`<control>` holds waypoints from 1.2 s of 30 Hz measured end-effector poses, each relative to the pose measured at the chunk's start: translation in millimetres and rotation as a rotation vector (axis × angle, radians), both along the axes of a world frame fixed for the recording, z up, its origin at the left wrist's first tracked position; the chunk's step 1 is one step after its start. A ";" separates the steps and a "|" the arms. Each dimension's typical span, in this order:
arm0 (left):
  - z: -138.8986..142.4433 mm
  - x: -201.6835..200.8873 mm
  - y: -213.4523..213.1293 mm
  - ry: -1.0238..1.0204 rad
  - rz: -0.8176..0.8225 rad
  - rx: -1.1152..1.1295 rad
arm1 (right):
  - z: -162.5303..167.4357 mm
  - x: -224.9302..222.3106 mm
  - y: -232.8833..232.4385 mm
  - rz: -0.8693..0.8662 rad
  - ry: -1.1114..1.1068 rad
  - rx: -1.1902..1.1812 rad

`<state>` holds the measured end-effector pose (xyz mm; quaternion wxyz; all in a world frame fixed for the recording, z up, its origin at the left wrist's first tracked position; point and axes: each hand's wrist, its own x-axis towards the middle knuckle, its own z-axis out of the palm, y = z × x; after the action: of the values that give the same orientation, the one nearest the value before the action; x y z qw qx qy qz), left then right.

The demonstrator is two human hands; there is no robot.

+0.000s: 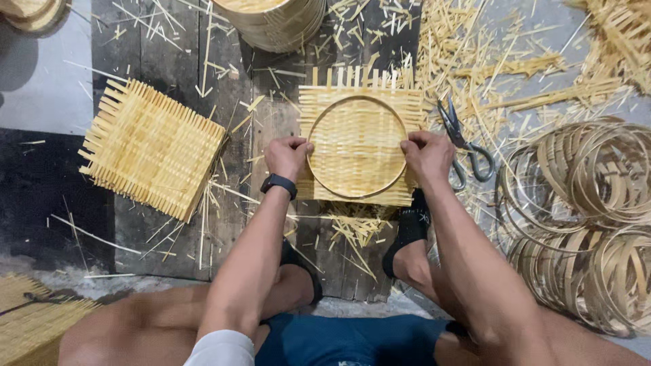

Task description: The person sits on the floor of a bamboo workshop and assembles bamboo steamer baskets. They trim bamboo strips with scissors, fit woven bamboo mats into round rims, press a wooden block into the rim to seat the mat, and place finished baskets onto a stack.

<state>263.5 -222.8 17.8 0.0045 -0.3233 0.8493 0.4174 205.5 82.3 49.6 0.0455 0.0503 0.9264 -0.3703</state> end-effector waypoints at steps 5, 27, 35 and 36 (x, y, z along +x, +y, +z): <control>-1.3 -5.2 -1.0 -0.099 0.052 0.018 | 1.0 1.7 -3.2 0.006 0.016 -0.025; -36.7 -10.8 -5.0 -0.032 0.162 0.386 | -9.0 -3.5 -0.6 0.016 0.050 -0.037; -46.7 -1.9 -8.6 0.039 0.137 0.442 | -11.0 -15.9 8.3 0.077 -0.011 -0.028; -47.9 -2.2 -9.8 0.036 0.133 0.439 | -14.1 -16.7 9.5 0.065 -0.063 -0.053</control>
<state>261.4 -232.6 -30.1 0.0321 -0.3626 0.7148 0.5971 188.8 91.8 35.5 0.0882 0.0305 0.9156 -0.3911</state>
